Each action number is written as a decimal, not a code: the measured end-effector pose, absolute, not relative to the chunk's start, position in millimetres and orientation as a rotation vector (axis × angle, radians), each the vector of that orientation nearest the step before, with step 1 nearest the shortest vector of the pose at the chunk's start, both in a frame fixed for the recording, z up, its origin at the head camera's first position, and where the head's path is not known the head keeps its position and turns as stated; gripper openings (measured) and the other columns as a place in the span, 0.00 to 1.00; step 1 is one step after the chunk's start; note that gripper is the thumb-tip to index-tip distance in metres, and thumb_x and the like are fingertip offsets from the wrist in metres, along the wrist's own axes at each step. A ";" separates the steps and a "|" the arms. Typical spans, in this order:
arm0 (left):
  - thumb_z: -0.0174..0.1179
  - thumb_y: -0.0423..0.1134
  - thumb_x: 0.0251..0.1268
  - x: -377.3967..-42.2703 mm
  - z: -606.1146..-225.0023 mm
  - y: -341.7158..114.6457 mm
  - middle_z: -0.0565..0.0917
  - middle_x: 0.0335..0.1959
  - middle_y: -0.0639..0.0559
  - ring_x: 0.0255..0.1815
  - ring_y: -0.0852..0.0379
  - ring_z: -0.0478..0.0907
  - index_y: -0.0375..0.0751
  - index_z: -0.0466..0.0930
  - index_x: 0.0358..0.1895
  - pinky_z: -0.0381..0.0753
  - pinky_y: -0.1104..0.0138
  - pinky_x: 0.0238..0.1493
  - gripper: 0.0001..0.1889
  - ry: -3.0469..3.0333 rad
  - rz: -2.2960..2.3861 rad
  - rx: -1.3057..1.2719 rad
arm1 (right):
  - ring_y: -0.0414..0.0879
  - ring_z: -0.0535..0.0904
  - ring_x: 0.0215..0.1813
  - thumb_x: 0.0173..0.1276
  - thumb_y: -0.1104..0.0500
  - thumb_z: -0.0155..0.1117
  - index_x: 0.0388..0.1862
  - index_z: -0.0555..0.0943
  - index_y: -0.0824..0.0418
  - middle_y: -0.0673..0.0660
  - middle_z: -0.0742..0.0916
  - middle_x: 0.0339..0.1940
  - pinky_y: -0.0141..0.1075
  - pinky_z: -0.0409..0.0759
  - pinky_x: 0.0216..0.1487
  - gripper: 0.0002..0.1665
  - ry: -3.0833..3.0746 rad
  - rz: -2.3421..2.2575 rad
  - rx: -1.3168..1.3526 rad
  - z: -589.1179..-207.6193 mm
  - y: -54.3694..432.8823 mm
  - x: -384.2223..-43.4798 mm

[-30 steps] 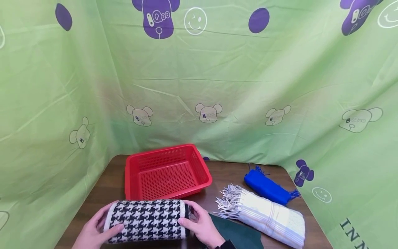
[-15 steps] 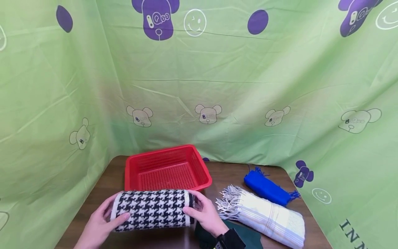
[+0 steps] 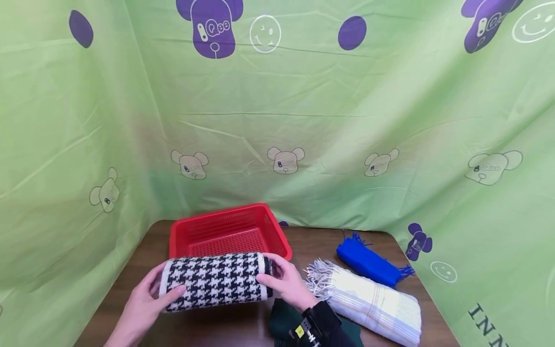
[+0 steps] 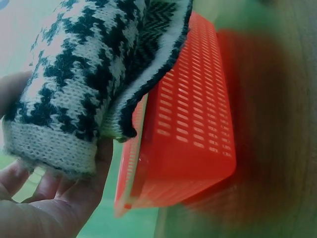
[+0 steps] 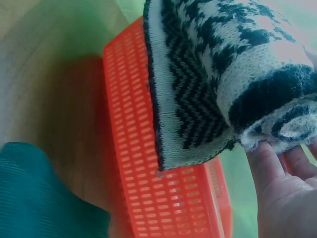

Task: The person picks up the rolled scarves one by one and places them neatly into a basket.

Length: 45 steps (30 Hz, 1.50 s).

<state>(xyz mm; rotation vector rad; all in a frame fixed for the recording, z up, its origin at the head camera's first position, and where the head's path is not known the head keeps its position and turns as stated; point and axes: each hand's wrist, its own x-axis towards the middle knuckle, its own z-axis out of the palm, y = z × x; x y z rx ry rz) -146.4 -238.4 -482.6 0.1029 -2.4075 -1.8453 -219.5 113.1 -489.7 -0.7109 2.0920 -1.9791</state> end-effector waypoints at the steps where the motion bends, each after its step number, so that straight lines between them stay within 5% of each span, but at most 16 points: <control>1: 0.74 0.37 0.69 -148.0 -481.8 -237.5 0.80 0.67 0.29 0.51 0.74 0.82 0.40 0.63 0.81 0.87 0.69 0.49 0.41 -2.405 -1.844 0.096 | 0.41 0.85 0.58 0.76 0.62 0.71 0.74 0.75 0.68 0.69 0.84 0.63 0.33 0.84 0.60 0.31 2.099 -1.974 -0.708 -488.5 113.9 -222.1; 17: 0.73 0.44 0.71 -176.9 -478.5 -229.1 0.76 0.71 0.31 0.53 0.74 0.79 0.39 0.60 0.83 0.84 0.72 0.52 0.43 -2.429 -1.881 0.165 | 0.45 0.85 0.56 0.76 0.60 0.71 0.73 0.76 0.69 0.66 0.86 0.61 0.33 0.84 0.58 0.30 2.118 -1.892 -0.683 -474.2 119.3 -259.8; 26: 0.73 0.48 0.72 -194.3 -477.9 -226.9 0.73 0.75 0.31 0.68 0.47 0.77 0.37 0.56 0.84 0.81 0.76 0.52 0.47 -2.498 -1.883 0.244 | 0.44 0.86 0.53 0.77 0.63 0.69 0.72 0.76 0.71 0.66 0.87 0.59 0.34 0.86 0.54 0.29 2.124 -1.817 -0.689 -468.9 117.3 -281.2; 31: 0.73 0.53 0.71 -200.4 -474.9 -224.6 0.71 0.76 0.31 0.73 0.42 0.73 0.36 0.55 0.84 0.77 0.79 0.52 0.49 -2.542 -1.844 0.261 | 0.45 0.86 0.55 0.79 0.60 0.68 0.72 0.76 0.69 0.65 0.87 0.59 0.37 0.86 0.58 0.28 2.157 -1.707 -0.684 -464.0 116.4 -295.3; 40: 0.70 0.53 0.73 -212.8 -472.3 -219.8 0.68 0.77 0.27 0.74 0.35 0.70 0.32 0.54 0.84 0.72 0.44 0.75 0.48 -2.602 -1.769 0.271 | 0.47 0.87 0.54 0.79 0.57 0.69 0.71 0.77 0.68 0.63 0.89 0.57 0.39 0.85 0.59 0.28 2.258 -1.564 -0.662 -459.6 115.9 -314.1; 45: 0.71 0.52 0.73 -219.0 -473.0 -218.3 0.67 0.77 0.27 0.74 0.34 0.69 0.31 0.55 0.83 0.69 0.41 0.76 0.48 -2.598 -1.763 0.287 | 0.48 0.86 0.54 0.79 0.56 0.68 0.72 0.77 0.67 0.62 0.88 0.57 0.42 0.85 0.61 0.28 2.279 -1.509 -0.642 -455.1 114.5 -322.0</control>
